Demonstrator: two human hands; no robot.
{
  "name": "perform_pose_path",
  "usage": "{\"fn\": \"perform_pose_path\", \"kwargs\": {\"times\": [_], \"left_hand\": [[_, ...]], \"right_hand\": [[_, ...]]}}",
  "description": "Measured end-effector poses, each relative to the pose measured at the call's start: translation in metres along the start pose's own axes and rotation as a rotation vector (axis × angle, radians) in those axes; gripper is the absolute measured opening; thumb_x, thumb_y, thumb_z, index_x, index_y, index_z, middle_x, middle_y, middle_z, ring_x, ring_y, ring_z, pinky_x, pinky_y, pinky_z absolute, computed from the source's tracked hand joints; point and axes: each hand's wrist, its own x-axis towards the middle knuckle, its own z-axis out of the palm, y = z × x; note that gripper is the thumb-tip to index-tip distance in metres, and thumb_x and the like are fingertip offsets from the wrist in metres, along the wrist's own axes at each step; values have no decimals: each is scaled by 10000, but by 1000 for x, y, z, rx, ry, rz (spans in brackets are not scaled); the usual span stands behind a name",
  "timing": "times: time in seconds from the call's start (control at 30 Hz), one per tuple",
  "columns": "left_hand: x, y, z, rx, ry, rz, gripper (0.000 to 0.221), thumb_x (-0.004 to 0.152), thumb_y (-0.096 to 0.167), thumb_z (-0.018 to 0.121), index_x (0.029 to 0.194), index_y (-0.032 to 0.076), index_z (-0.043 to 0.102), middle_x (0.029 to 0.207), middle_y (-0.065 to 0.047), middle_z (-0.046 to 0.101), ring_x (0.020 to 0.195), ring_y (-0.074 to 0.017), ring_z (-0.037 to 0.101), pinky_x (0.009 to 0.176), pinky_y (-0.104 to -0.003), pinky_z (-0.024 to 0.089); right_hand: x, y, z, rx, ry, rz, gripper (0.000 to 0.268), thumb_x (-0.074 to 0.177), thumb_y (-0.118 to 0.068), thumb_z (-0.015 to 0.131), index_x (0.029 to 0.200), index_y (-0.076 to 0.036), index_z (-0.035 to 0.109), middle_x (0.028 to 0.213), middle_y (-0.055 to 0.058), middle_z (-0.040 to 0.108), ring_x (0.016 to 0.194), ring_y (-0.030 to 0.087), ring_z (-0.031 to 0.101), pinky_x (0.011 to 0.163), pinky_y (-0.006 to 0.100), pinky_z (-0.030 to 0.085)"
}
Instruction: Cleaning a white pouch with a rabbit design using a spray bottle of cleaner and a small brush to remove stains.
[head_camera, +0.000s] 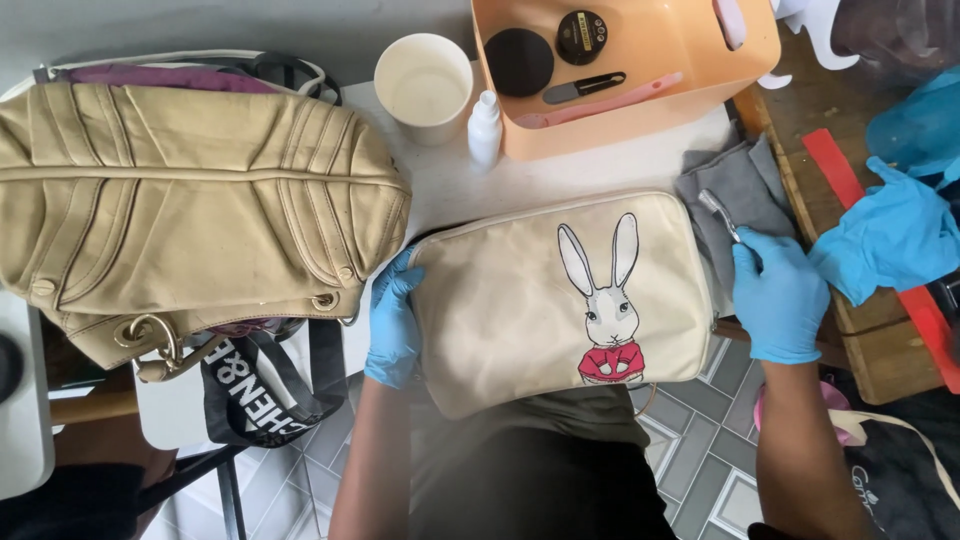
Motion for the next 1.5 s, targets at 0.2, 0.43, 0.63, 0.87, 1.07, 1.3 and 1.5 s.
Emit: {"fn": "perform_pose_path", "kwargs": {"times": [0.2, 0.43, 0.63, 0.87, 1.07, 1.3, 1.5], "left_hand": [[-1, -2, -1, 37, -8, 6, 443, 777, 151, 610, 1184, 26, 734, 1255, -108, 719, 1229, -239, 640, 1133, -375, 492], [5, -13, -3, -22, 88, 41, 407, 831, 198, 695, 1207, 43, 716, 1254, -89, 710, 1212, -224, 649, 1118, -378, 515], [20, -18, -4, -9, 213, 138, 620, 806, 255, 755, 1376, 74, 596, 1434, -50, 585, 1339, -216, 541, 1185, -358, 432], [49, -39, -3, 147, 265, 161, 409, 851, 205, 838, 1224, 78, 729, 1288, -120, 690, 1234, -210, 631, 1112, -418, 488], [77, -59, 5, 91, 258, 347, 425, 902, 97, 842, 1293, 35, 687, 1312, -144, 684, 1244, -244, 627, 1107, -446, 482], [33, -19, 12, 438, -76, 257, 592, 919, 197, 864, 1409, 55, 564, 1396, -185, 614, 1297, -336, 601, 1091, -482, 518], [22, -26, -5, 504, -192, 313, 568, 847, -9, 806, 1348, 170, 606, 1238, -64, 703, 1143, -209, 675, 994, -431, 571]], "right_hand": [[-5, -15, -14, 445, 414, -55, 210, 1061, 168, 733, 1271, 175, 730, 1150, 301, 606, 861, 373, 625, 772, 452, 552], [-10, -10, -7, 25, 28, -2, 265, 1142, -186, 588, 1314, -108, 773, 1141, 105, 739, 897, 367, 692, 605, 491, 501], [-11, -43, -34, 568, 142, -44, 240, 1120, 43, 500, 1250, 88, 696, 1039, 178, 708, 942, 334, 657, 886, 449, 516], [4, -109, -39, 881, -25, -203, 163, 1067, -38, 539, 1059, 15, 694, 1076, 178, 748, 1138, 387, 696, 1001, 496, 532], [12, -102, 0, 871, -158, -191, 204, 1121, -149, 496, 1111, -30, 662, 1037, 158, 740, 1055, 372, 701, 955, 523, 533], [17, -98, 2, 923, -231, -128, 221, 1144, -215, 461, 1120, -91, 642, 1069, 138, 730, 1068, 361, 687, 967, 507, 516], [22, -95, 4, 968, -227, -86, 215, 1145, -243, 471, 1106, -118, 642, 1087, 99, 734, 1054, 284, 681, 979, 468, 509]]}}
